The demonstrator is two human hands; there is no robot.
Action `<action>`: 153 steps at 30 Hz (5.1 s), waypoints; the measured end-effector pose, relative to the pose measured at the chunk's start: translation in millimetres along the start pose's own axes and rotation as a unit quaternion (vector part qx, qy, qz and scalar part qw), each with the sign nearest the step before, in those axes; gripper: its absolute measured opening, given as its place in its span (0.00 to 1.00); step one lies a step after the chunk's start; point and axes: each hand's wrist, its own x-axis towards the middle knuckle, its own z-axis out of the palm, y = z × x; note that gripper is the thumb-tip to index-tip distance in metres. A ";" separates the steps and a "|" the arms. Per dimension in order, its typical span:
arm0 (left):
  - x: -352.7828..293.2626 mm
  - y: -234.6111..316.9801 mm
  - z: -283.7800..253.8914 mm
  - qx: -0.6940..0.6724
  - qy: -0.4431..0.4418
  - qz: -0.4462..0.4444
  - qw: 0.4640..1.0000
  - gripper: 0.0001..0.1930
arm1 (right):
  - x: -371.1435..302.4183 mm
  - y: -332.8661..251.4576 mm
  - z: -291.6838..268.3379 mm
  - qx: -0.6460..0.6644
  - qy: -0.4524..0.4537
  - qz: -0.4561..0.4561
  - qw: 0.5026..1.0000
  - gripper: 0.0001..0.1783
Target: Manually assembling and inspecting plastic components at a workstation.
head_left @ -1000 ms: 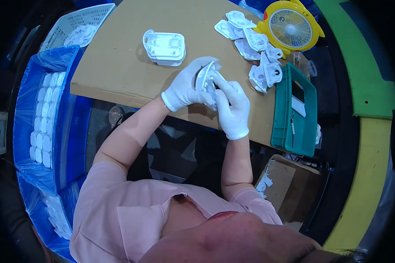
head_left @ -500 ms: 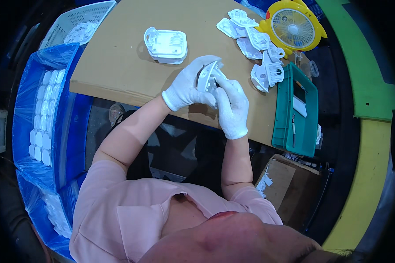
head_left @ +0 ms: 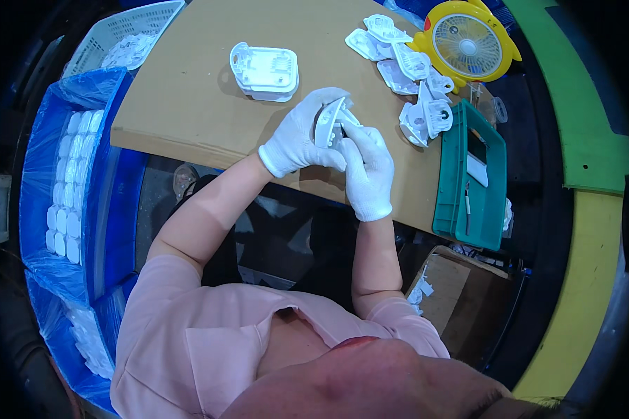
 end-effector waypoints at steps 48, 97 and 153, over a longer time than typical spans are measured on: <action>-0.3 1.3 0.9 -0.051 0.015 -0.021 0.998 0.56 | 7.2 6.4 -2.7 0.227 0.056 0.165 0.958 0.13; -9.6 -17.1 -2.2 0.100 -0.013 0.042 0.994 0.20 | 17.7 13.6 20.3 0.175 0.035 0.029 0.984 0.29; -1.3 -4.4 5.2 0.169 -0.149 -0.051 0.973 0.13 | 152.9 -33.7 64.8 -0.318 -0.290 -0.173 0.886 0.59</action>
